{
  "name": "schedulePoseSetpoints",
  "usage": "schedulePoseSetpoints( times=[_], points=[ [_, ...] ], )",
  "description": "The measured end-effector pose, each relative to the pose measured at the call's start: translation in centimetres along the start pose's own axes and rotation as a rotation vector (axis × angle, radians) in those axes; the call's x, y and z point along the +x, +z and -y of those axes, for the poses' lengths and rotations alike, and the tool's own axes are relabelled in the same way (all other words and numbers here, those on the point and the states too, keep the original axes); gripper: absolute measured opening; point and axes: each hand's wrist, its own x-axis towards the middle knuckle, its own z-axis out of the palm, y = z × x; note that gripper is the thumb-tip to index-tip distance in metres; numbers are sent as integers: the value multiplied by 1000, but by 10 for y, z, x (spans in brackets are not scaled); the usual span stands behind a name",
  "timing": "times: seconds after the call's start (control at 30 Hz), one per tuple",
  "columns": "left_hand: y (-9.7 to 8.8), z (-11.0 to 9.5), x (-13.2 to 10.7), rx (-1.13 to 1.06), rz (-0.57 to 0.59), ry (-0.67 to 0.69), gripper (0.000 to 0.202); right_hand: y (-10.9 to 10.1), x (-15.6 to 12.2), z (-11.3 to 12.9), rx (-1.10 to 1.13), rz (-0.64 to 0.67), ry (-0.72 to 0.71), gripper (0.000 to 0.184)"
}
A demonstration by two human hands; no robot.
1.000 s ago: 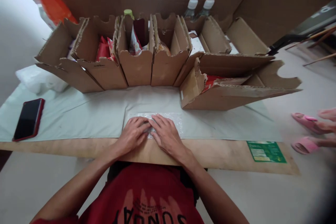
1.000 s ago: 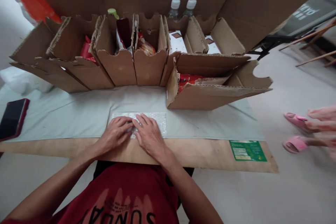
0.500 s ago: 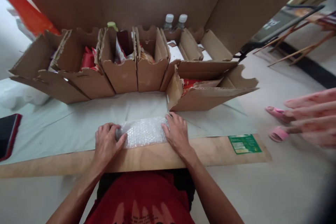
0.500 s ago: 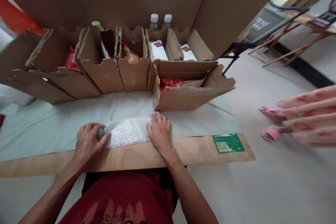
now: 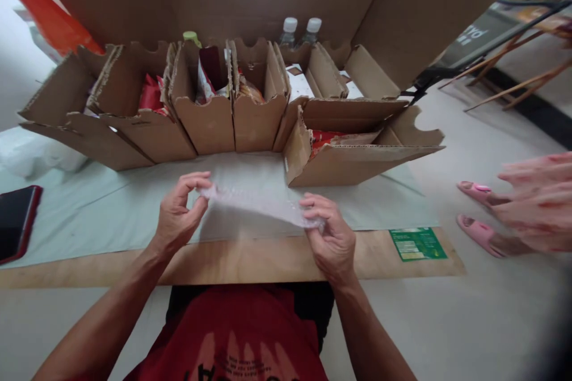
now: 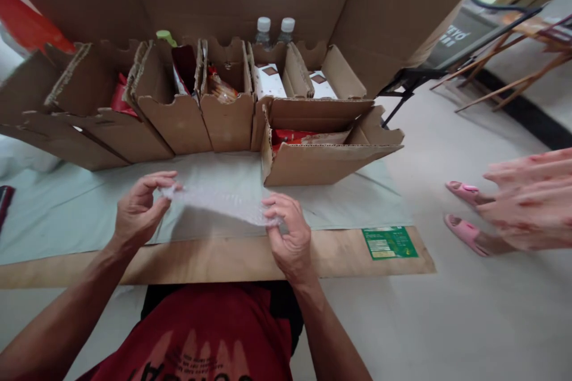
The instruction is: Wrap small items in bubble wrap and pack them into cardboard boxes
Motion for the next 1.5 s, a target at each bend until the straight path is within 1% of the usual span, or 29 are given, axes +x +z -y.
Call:
schedulePoseSetpoints(
  times=[0.03, 0.07, 0.13, 0.17, 0.2, 0.23, 0.27, 0.33, 0.37, 0.4, 0.47, 0.5, 0.53, 0.6, 0.67, 0.7, 0.77, 0.83, 0.87, 0.9, 1.0, 1.07, 1.17, 1.2, 1.23, 1.3, 1.37, 1.43, 1.5],
  points=[
    [-5, 4, 1, 41, 51, 79, 12, -3, 0, -4, -36, 48, -65, 23],
    [-11, 10, 0, 96, 139, 135, 16, -6, -2, -10, -97, 131, -109, 27],
    [-26, 25, -11, 213, 352, 175, 27, -14, -13, -25, -248, 335, -137, 36],
    [-34, 32, -18, 265, 434, 172, 35, -19, -21, -33, -310, 417, -130, 40],
    [-40, 35, -25, 309, 477, 167, 43, -23, -28, -39, -357, 466, -111, 42],
    [-44, 36, -31, 351, 473, 168, 49, -26, -33, -43, -391, 476, -89, 41],
    [-45, 33, -35, 392, 432, 180, 53, -27, -35, -44, -418, 457, -67, 39],
    [-36, 20, -37, 462, 345, 246, 59, -19, -32, -37, -454, 404, -50, 36],
    [-26, 12, -36, 485, 342, 292, 62, -9, -27, -31, -463, 402, -62, 37],
    [-14, 5, -34, 501, 378, 336, 65, 4, -21, -24, -465, 426, -86, 39],
    [9, -1, -32, 522, 537, 393, 66, 31, -12, -13, -456, 538, -159, 40],
    [18, 0, -33, 535, 618, 393, 64, 41, -10, -11, -452, 598, -197, 40],
    [23, 4, -35, 548, 682, 381, 63, 47, -11, -12, -454, 640, -221, 39],
    [21, 16, -42, 560, 745, 344, 59, 41, -18, -22, -466, 652, -211, 37],
    [6, 26, -50, 547, 726, 318, 53, 17, -28, -37, -478, 568, -121, 35],
    [-3, 29, -54, 543, 675, 294, 49, 2, -32, -44, -484, 501, -64, 35],
    [-15, 29, -57, 575, 495, 210, 40, -19, -32, -55, -500, 372, 18, 36],
    [-17, 26, -55, 671, 305, 93, 34, -21, -23, -58, -534, 300, 49, 37],
    [-13, 23, -53, 723, 253, 46, 31, -15, -17, -59, -558, 299, 54, 37],
    [-8, 21, -51, 766, 237, 10, 30, -5, -11, -58, -583, 310, 61, 38],
    [10, 17, -47, 776, 273, -38, 18, 25, 1, -52, -603, 331, 90, 32],
    [15, 15, -46, 703, 253, -44, 11, 32, -2, -44, -518, 312, 111, 23],
    [9, 12, -37, 530, 230, -71, 8, 20, -21, -24, -315, 240, 234, 18],
    [7, 11, -30, 475, 240, -82, 8, 14, -29, -15, -255, 211, 293, 24],
    [6, 10, -20, 432, 259, -87, 8, 9, -37, -6, -204, 190, 345, 36],
    [11, 9, 5, 409, 311, -70, 18, 7, -51, 10, -128, 197, 411, 58],
    [24, 10, 32, 454, 383, -28, 37, 12, -60, 21, -93, 276, 436, 68],
    [39, 12, 49, 516, 438, 18, 53, 21, -64, 26, -102, 355, 446, 66],
    [45, 12, 47, 524, 452, 82, 58, 27, -64, 26, -118, 405, 420, 54]
  ],
)
